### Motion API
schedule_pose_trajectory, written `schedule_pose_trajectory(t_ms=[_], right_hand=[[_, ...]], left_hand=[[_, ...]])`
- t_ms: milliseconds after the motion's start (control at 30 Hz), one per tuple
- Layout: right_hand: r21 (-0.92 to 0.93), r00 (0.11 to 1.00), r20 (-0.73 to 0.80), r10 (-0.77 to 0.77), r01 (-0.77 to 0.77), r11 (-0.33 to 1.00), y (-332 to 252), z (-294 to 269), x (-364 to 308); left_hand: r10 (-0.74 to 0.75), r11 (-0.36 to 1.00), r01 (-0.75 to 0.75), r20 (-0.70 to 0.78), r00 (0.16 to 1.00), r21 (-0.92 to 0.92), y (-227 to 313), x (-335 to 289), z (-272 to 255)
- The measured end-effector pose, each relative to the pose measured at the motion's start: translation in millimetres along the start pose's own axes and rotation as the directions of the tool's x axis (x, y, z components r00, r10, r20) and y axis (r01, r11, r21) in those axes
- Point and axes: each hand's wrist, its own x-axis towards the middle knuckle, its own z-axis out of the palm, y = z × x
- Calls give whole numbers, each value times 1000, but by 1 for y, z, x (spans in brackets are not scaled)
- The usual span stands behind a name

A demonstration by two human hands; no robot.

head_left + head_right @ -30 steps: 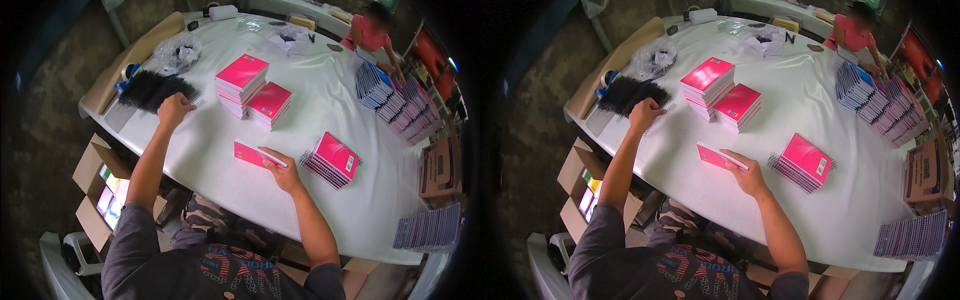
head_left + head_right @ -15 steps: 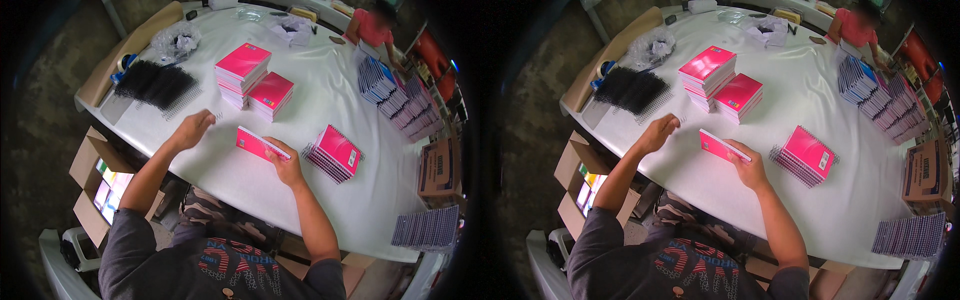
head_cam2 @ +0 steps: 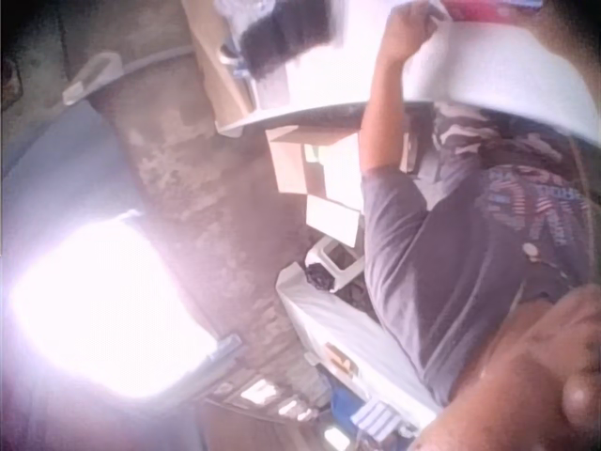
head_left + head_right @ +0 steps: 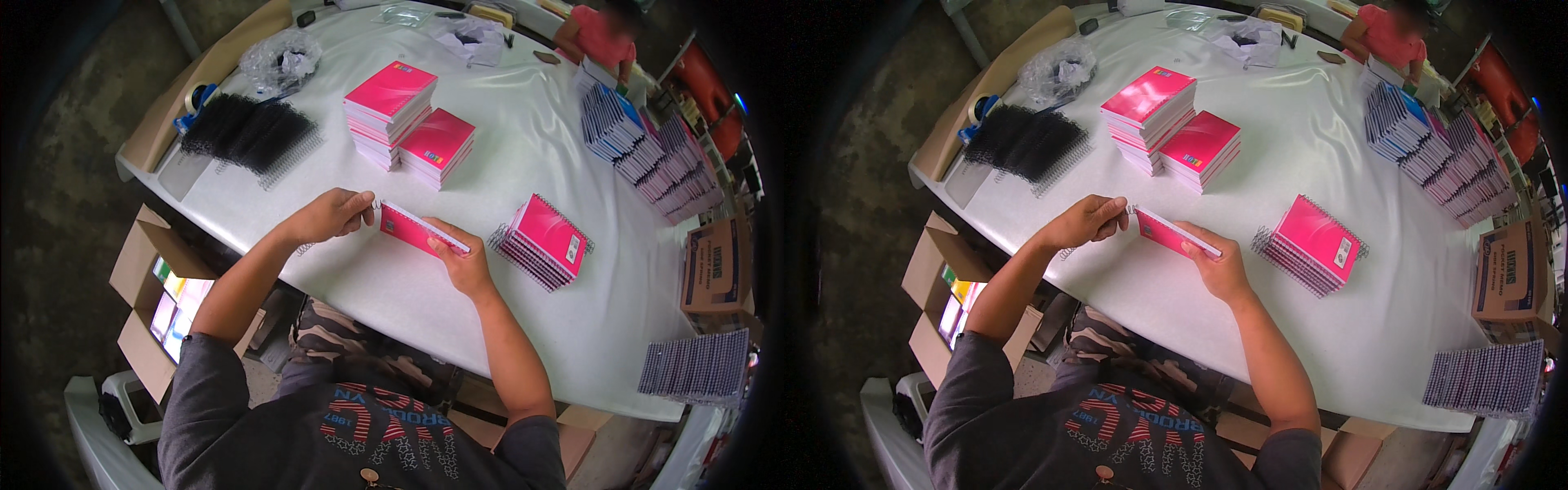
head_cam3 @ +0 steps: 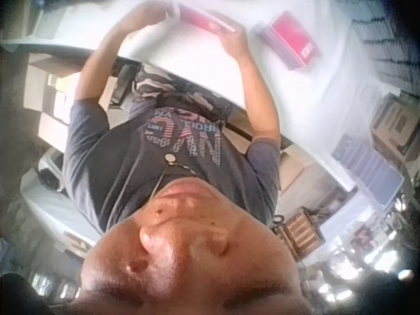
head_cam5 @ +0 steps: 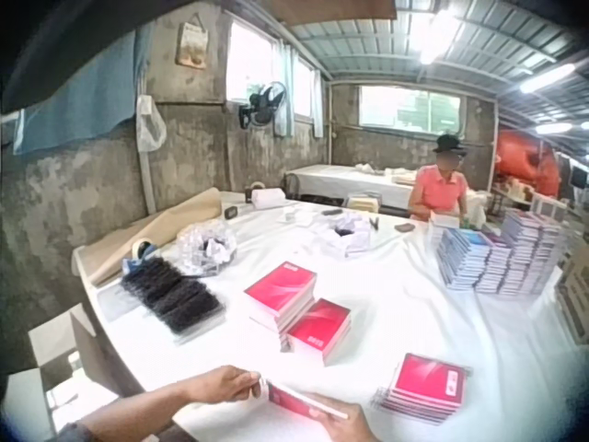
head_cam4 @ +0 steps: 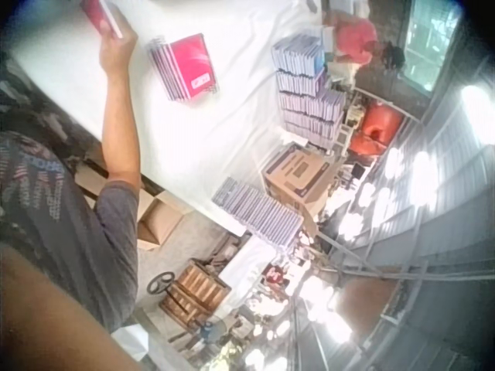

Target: The person inserts plastic spiral coils into the pre-punched holes of small pink notebook covers and pages by hand, then crimps the ends of the coils to secure them.

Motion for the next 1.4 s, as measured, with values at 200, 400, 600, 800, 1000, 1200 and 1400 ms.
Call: schedule_pose_trajectory(t_ms=[200, 400, 600, 800, 1000, 1200, 1400], right_hand=[[7, 1000, 6, 21, -21, 1000, 4, -4, -2], [-10, 999, -9, 40, -40, 999, 3, -2, -1], [-36, 998, 26, 52, -51, 998, -2, 7, -6], [-102, 999, 44, 6, -1, 995, -7, 13, -11], [-149, 999, 23, -30, 33, 988, -12, 31, -22], [-261, 997, -27, -68, 58, 964, -29, 59, -44], [-319, 978, -88, -187, 150, 936, -25, 87, -75]], left_hand=[[127, 992, -126, -26, 992, 33, 13, 10, -11], [371, 719, -325, 56, 927, 614, 32, 8, -10], [485, 315, -332, 150, 862, 889, 44, 2, 1], [347, 300, -312, 202, 916, 901, 51, -6, 3], [179, 223, -274, 237, 955, 936, 53, -24, 10], [699, 342, -192, -112, 707, 920, -58, -54, 56], [908, -37, -275, 147, 393, 961, -75, -76, 61]])
